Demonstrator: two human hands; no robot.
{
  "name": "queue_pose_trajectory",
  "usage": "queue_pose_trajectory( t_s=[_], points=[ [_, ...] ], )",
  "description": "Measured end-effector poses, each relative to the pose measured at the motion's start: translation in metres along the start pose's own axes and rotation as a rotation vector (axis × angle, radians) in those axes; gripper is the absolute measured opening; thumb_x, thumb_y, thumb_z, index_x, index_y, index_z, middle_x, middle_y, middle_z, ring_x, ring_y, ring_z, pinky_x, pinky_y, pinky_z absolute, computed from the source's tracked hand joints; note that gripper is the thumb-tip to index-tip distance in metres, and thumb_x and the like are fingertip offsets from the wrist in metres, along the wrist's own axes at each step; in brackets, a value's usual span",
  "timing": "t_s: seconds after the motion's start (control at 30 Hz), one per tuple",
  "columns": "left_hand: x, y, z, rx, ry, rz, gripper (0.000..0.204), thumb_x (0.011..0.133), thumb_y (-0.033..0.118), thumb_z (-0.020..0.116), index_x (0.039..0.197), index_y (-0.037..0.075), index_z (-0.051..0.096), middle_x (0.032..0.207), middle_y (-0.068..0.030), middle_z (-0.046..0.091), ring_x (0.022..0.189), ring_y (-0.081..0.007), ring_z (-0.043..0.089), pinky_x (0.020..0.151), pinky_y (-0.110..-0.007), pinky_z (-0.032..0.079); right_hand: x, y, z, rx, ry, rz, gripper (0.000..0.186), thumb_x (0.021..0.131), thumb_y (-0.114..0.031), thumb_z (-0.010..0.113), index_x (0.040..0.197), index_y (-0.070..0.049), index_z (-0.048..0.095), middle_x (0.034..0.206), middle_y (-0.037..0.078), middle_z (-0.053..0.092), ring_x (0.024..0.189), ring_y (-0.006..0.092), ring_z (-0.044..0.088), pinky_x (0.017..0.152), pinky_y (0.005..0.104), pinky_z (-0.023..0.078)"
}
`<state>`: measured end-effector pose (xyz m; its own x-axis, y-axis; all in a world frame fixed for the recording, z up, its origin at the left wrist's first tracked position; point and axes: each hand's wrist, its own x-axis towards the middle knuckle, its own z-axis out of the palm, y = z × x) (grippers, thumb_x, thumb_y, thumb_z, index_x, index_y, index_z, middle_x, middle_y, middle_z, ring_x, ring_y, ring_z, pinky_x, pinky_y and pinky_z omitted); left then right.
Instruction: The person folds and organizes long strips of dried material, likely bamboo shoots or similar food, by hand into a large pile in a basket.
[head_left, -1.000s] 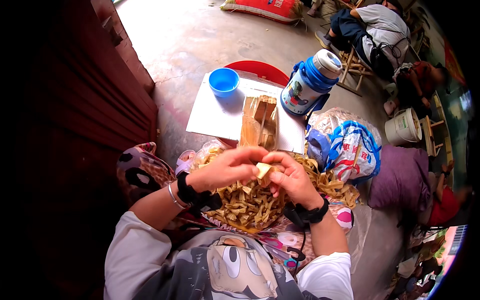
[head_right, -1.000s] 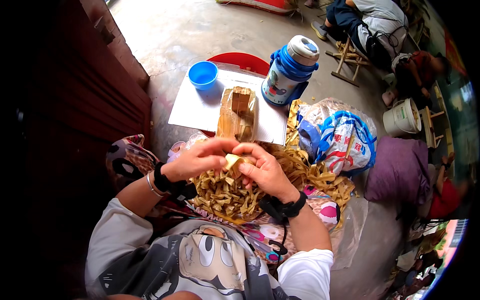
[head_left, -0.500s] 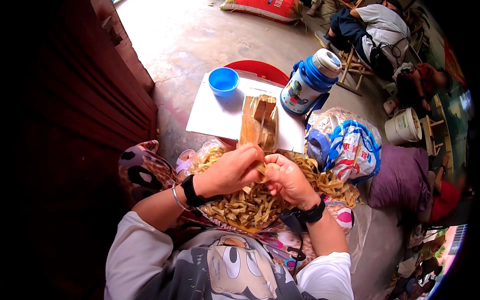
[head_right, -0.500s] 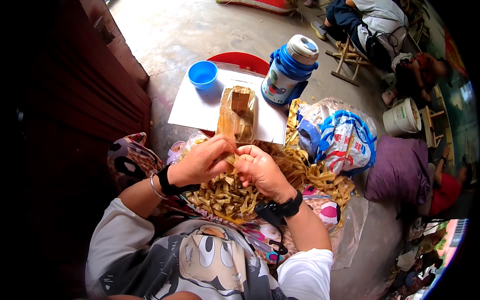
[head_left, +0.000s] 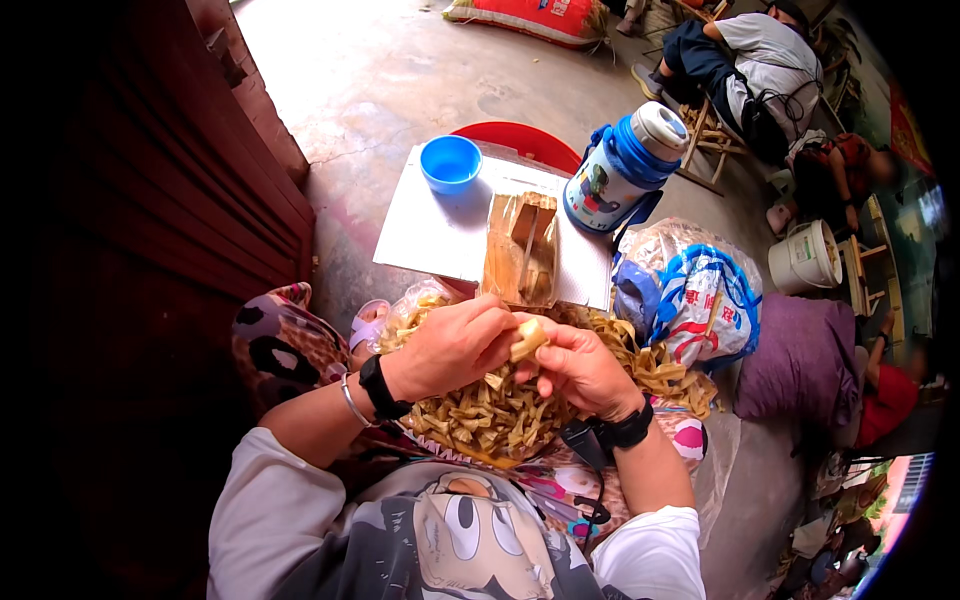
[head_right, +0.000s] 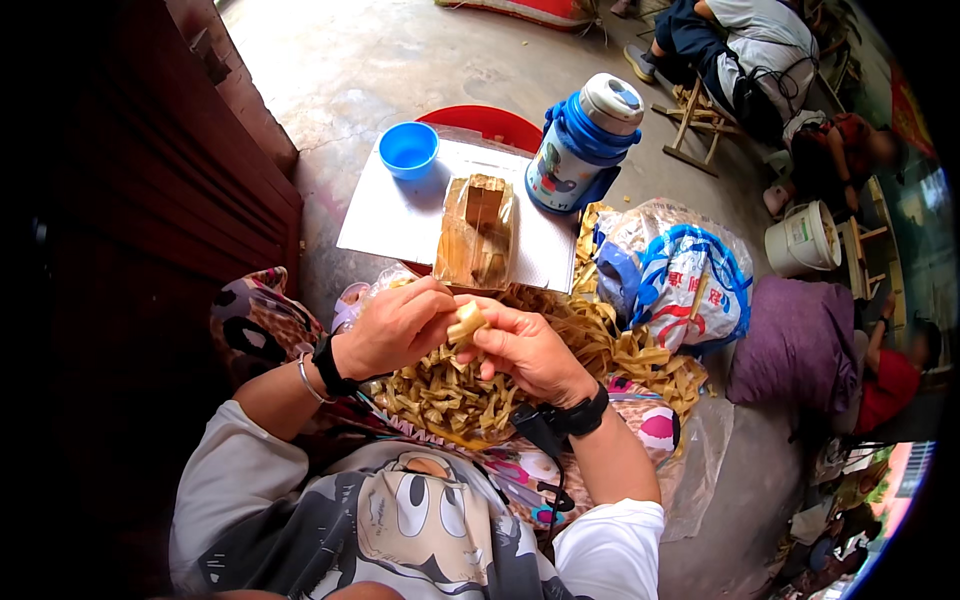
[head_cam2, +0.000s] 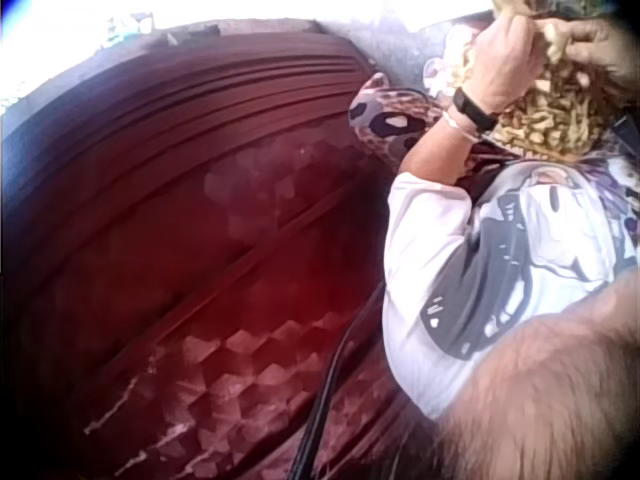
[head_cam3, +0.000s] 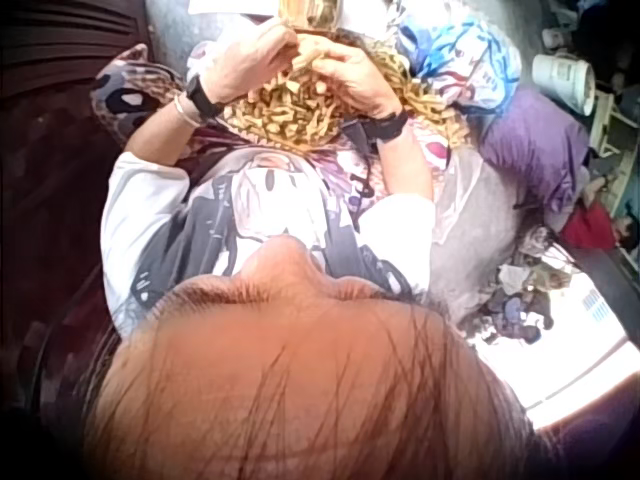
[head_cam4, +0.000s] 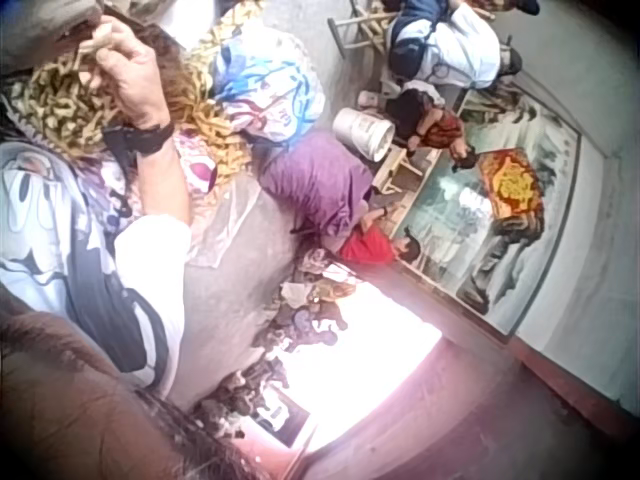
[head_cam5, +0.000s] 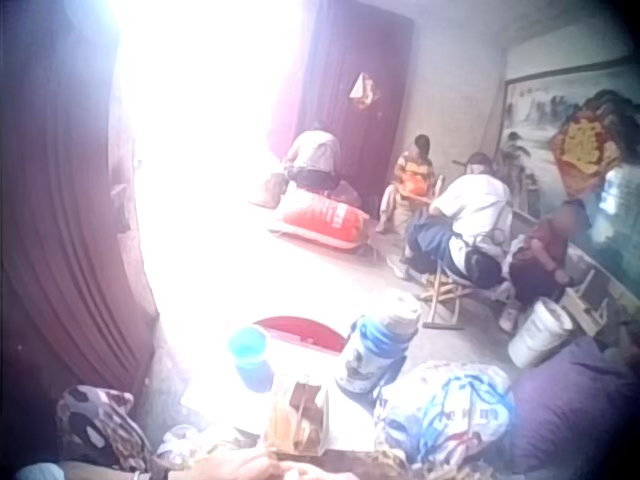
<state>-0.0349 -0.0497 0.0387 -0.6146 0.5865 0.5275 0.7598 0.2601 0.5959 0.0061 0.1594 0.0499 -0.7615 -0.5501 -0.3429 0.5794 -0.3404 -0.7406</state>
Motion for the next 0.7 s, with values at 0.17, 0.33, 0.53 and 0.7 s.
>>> queue_pose_trajectory(
  t_s=[0.17,0.33,0.53,0.7],
  points=[
    [0.000,0.001,0.001,-0.075,-0.096,-0.158,0.020,0.087,0.023,0.060,0.088,0.003,0.057,0.077,-0.0097,0.056,0.067,-0.0287,0.058,0.058,-0.036,0.047,-0.003,-0.005,-0.005,-0.192,0.127,0.015,0.030,0.093,-0.015,0.054,0.119,-0.001,0.053,0.096,0.003,0.059,0.070,0.0065,0.057,0.052,0.0153,0.046],
    [0.000,0.005,-0.008,-0.531,-0.101,-0.499,0.021,0.090,0.019,0.056,0.077,0.002,0.058,0.064,-0.0082,0.056,0.056,-0.0193,0.055,0.052,-0.030,0.043,-0.018,-0.034,-0.011,-0.346,0.271,0.051,0.017,0.090,-0.020,0.059,0.097,-0.004,0.059,0.060,-0.005,0.051,0.044,0.0004,0.039,0.039,0.0143,0.029],
    [-0.002,0.015,-0.016,-0.623,-0.093,-0.393,0.017,0.089,0.012,0.053,0.075,0.003,0.057,0.062,-0.0033,0.056,0.053,-0.0134,0.052,0.050,-0.026,0.042,-0.021,-0.033,-0.016,-0.320,0.257,-0.023,0.013,0.087,-0.016,0.062,0.091,-0.004,0.062,0.061,-0.006,0.049,0.046,0.0011,0.039,0.041,0.0157,0.028],
    [-0.001,0.023,-0.024,-0.616,-0.147,-0.376,0.021,0.093,0.011,0.049,0.076,0.001,0.055,0.068,-0.0032,0.057,0.054,-0.0080,0.054,0.048,-0.022,0.041,-0.016,-0.034,-0.023,-0.310,0.248,-0.041,0.013,0.087,-0.016,0.062,0.092,-0.005,0.062,0.064,-0.007,0.050,0.049,0.0006,0.040,0.043,0.0152,0.028]
  ],
)
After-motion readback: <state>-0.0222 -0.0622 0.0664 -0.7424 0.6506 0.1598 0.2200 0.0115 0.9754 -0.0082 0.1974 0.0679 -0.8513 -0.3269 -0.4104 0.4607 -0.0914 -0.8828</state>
